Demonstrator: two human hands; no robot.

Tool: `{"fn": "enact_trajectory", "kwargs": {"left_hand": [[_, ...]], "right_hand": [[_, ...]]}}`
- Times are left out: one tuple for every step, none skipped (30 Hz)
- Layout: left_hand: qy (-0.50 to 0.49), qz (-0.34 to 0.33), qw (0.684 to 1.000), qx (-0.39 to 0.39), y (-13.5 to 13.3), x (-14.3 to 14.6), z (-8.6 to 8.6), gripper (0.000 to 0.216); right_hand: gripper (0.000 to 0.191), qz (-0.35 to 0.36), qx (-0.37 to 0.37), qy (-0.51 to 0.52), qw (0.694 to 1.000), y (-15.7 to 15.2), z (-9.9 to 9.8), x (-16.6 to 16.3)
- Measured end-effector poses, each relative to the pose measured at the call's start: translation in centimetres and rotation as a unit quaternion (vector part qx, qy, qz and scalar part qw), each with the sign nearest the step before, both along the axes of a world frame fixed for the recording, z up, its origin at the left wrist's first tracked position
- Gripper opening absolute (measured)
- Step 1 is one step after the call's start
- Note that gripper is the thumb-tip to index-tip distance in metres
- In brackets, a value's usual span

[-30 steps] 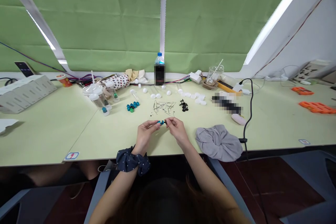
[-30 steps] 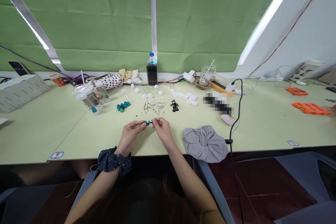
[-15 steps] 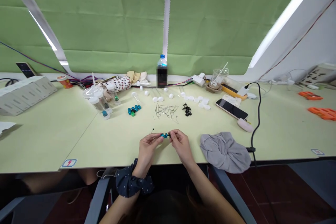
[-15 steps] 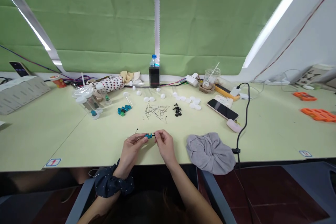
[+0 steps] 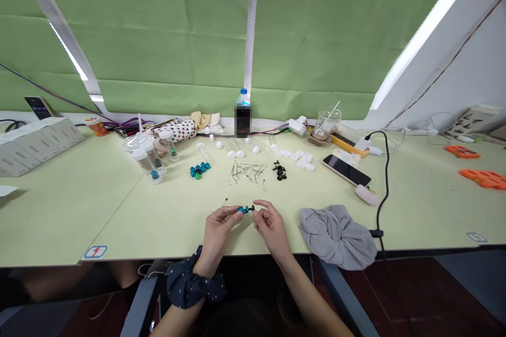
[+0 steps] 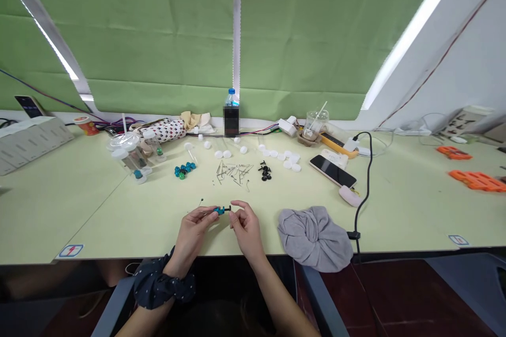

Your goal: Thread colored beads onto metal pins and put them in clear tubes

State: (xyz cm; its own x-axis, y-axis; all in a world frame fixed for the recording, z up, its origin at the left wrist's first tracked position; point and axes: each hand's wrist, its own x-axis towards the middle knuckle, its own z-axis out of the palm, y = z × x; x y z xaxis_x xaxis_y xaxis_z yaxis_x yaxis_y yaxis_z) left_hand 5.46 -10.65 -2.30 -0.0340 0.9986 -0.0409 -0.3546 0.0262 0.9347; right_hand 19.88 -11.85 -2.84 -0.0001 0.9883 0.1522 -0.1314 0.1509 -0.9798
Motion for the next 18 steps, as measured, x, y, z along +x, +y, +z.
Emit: {"fn": "enact_trajectory", "kwargs": {"left_hand": [[-0.003, -0.003, 1.0, 0.0, -0.02, 0.0, 0.07, 0.019], [-0.006, -0.004, 1.0, 0.0, -0.04, 0.0, 0.13, 0.018], [-0.008, -0.005, 1.0, 0.0, -0.06, 0.0, 0.17, 0.018], [-0.009, -0.005, 1.0, 0.0, -0.08, -0.01, 0.19, 0.017], [-0.009, -0.005, 1.0, -0.001, -0.1, -0.01, 0.2, 0.017], [-0.008, -0.005, 1.0, -0.001, -0.11, -0.01, 0.19, 0.017], [-0.006, -0.005, 1.0, -0.001, -0.11, -0.02, 0.18, 0.017], [-0.005, -0.004, 1.0, 0.0, -0.11, -0.02, 0.16, 0.018], [-0.004, -0.004, 1.0, 0.0, -0.1, -0.02, 0.14, 0.018], [-0.003, -0.004, 1.0, -0.001, -0.09, -0.02, 0.13, 0.019], [-0.004, -0.003, 1.0, -0.002, -0.09, -0.02, 0.12, 0.02], [-0.004, -0.003, 1.0, -0.004, -0.09, -0.02, 0.11, 0.021], [-0.003, -0.005, 1.0, -0.006, -0.09, -0.03, 0.11, 0.021], [-0.002, -0.007, 1.0, -0.006, -0.11, -0.03, 0.1, 0.022], [-0.002, -0.008, 1.0, -0.004, -0.13, -0.03, 0.09, 0.022], [-0.002, -0.01, 1.0, -0.001, -0.15, -0.03, 0.08, 0.021], [-0.002, -0.011, 1.0, 0.003, -0.18, -0.02, 0.07, 0.021], [-0.003, -0.011, 1.0, 0.007, -0.2, -0.02, 0.05, 0.021]], "right_hand": [[0.031, 0.001, 0.002, -0.004, 1.0, -0.01, -0.01, 0.0], [0.031, 0.001, 0.004, -0.007, 1.0, 0.0, -0.02, -0.01], [0.03, 0.0, 0.006, -0.009, 1.0, 0.04, -0.03, -0.02], [0.03, -0.002, 0.006, -0.012, 1.0, 0.07, -0.04, -0.04], [0.03, -0.003, 0.006, -0.015, 1.0, 0.11, -0.06, -0.07], [0.03, -0.003, 0.005, -0.016, 1.0, 0.15, -0.09, -0.09], [0.03, -0.003, 0.004, -0.018, 1.0, 0.17, -0.12, -0.12], [0.03, -0.004, 0.002, -0.018, 1.0, 0.19, -0.15, -0.14], [0.03, -0.004, 0.001, -0.019, 1.0, 0.19, -0.17, -0.15], [0.029, -0.003, -0.001, -0.02, 1.0, 0.18, -0.19, -0.16], [0.029, -0.003, -0.002, -0.02, 1.0, 0.16, -0.19, -0.16], [0.029, -0.004, -0.003, -0.02, 1.0, 0.14, -0.19, -0.15], [0.029, -0.003, -0.004, -0.02, 1.0, 0.12, -0.18, -0.14], [0.03, -0.003, -0.004, -0.019, 1.0, 0.09, -0.17, -0.14], [0.029, -0.004, -0.004, -0.019, 1.0, 0.07, -0.17, -0.13], [0.029, -0.004, -0.003, -0.018, 1.0, 0.06, -0.17, -0.13], [0.029, -0.004, -0.003, -0.018, 1.0, 0.05, -0.18, -0.14], [0.028, -0.004, -0.004, -0.018, 1.0, 0.05, -0.19, -0.15]]}}
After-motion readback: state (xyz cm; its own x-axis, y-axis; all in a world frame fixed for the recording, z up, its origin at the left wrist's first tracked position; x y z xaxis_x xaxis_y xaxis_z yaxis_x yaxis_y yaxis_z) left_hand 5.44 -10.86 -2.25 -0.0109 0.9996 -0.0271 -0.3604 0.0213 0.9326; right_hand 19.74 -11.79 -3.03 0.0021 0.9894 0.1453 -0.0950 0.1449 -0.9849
